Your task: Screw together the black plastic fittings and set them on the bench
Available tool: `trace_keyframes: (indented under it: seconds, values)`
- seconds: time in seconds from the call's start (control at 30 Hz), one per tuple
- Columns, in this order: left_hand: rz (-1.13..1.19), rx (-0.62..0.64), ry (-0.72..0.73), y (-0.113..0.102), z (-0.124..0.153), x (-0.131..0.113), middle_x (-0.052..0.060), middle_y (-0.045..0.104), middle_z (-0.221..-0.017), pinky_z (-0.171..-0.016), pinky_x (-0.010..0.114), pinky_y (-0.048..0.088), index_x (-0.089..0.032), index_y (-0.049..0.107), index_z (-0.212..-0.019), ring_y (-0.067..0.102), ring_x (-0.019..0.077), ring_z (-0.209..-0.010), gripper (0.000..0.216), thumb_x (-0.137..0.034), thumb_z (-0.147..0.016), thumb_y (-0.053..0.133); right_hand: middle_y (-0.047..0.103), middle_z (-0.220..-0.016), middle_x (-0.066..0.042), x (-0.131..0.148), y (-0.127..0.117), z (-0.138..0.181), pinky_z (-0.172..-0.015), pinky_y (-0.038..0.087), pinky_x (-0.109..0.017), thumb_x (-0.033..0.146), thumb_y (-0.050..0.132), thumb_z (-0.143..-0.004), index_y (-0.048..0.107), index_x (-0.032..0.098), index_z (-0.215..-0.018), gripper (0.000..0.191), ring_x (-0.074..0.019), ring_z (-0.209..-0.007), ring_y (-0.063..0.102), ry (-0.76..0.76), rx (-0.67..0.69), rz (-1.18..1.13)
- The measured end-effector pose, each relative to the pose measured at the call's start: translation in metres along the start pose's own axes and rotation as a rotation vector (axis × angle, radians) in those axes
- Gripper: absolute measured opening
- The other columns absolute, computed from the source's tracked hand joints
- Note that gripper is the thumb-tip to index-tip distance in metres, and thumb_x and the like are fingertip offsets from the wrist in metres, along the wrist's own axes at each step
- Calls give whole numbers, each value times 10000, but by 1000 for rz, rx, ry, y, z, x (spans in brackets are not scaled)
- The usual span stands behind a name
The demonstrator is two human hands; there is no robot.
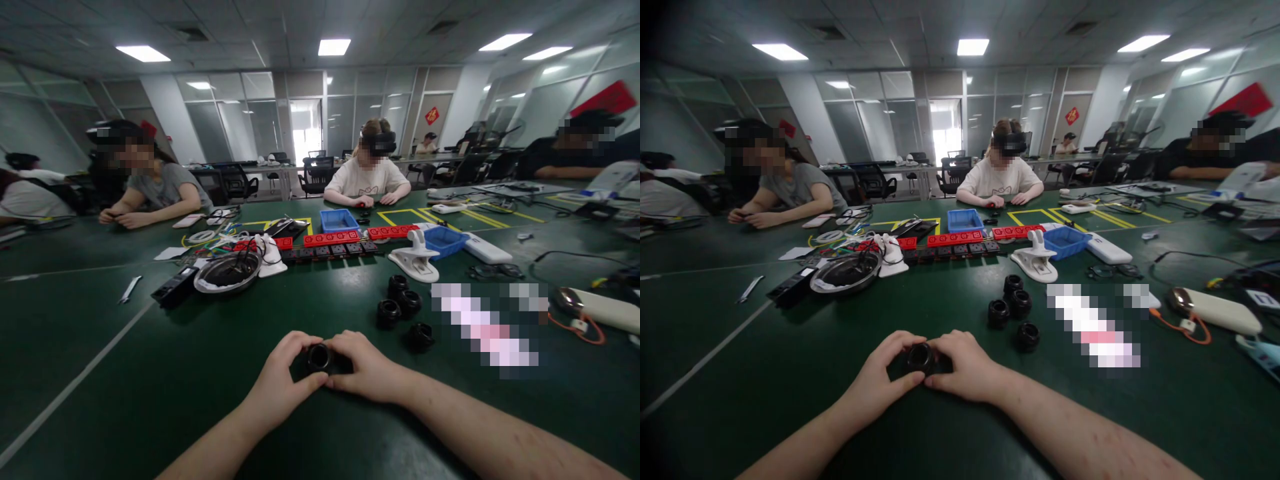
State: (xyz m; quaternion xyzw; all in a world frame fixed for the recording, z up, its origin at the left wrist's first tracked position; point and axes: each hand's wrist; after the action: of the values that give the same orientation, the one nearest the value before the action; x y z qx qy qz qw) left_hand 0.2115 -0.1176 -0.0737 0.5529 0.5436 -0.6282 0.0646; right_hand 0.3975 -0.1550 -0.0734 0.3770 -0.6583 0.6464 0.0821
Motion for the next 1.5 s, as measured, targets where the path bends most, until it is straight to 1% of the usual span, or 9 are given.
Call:
trace_keyframes:
  seconds: [0.17, 0.4, 0.57, 0.73, 0.9, 1.03, 1.17, 1.27, 1.5]
  values:
    - [9, -3, -25, 1, -1, -1, 8, 505, -860, -722, 293, 421, -206, 562, -960, 498, 175, -811, 330, -185, -649, 672, 580, -803, -4, -1, 4, -3, -660, 335, -261, 342, 651, -695, 572, 183, -904, 274, -164, -746, 491, 5, 0, 8]
    - [-160, -198, -222, 12, 4, -13, 19, 488, -804, -696, 340, 400, -169, 561, -922, 473, 195, -741, 333, -265, -629, 689, 542, -742, -19, 10, 20, -5, -622, 329, -282, 289, 669, -618, 522, 160, -766, 245, -181, -699, 466, 221, -133, 206]
    - [-37, -74, -127, 6, 2, -7, -3, 478, -808, -648, 273, 395, -219, 565, -985, 460, 157, -713, 370, -210, -635, 685, 559, -971, -41, 7, 13, -2, -756, 347, -326, 258, 666, -648, 489, 205, -1077, 467, -210, -874, 484, 55, -67, -32]
    - [52, 12, -52, -1, 0, -1, -14, 475, -818, -669, 254, 390, -230, 556, -1043, 472, 143, -736, 426, -215, -641, 695, 569, -886, -31, -2, -1, -3, -742, 364, -309, 251, 621, -708, 552, 184, -949, 260, -197, -836, 494, -6, 86, -198]
    - [50, 70, -24, -1, 3, -8, -25, 469, -796, -647, 234, 375, -246, 571, -1027, 467, 135, -725, 429, -245, -624, 718, 551, -828, -26, -2, 3, -5, -672, 379, -284, 272, 684, -631, 548, 164, -875, 300, -190, -775, 499, 91, 70, -185]
    - [-58, -71, -165, 7, 6, -15, -10, 490, -798, -648, 258, 369, -197, 582, -950, 462, 155, -720, 409, -291, -585, 740, 541, -755, -26, 2, 18, -5, -617, 373, -284, 231, 692, -563, 498, 162, -768, 291, -192, -705, 491, 173, -44, -8]
    - [-126, -136, -171, 11, 8, -15, 1, 508, -792, -695, 296, 364, -191, 590, -912, 457, 182, -754, 423, -352, -556, 753, 558, -905, -68, 6, 24, -1, -726, 376, -343, 253, 678, -585, 495, 163, -964, 430, -225, -814, 500, 136, -123, 34]
    - [-26, -81, -126, 8, 7, -11, -4, 506, -814, -660, 264, 378, -207, 584, -953, 465, 159, -730, 394, -297, -599, 732, 550, -1012, -65, 6, 15, 1, -793, 365, -364, 289, 677, -619, 478, 199, -1098, 526, -238, -913, 489, 45, -35, -78]
    - [156, 26, -25, 0, 4, -4, 0, 518, -881, -708, 237, 401, -217, 567, -1047, 494, 140, -788, 430, -207, -641, 708, 577, -915, -40, -2, -7, -4, -767, 387, -312, 219, 627, -671, 581, 167, -953, 290, -209, -871, 510, 71, 167, -296]
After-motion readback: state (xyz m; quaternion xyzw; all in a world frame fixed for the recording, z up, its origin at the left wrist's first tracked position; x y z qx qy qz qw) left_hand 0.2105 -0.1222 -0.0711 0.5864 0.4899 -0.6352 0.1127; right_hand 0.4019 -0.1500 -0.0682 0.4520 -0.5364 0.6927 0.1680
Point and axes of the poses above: each hand's wrist, its own z-axis away from the middle knuckle, its own y-axis out of the palm, x = y × z
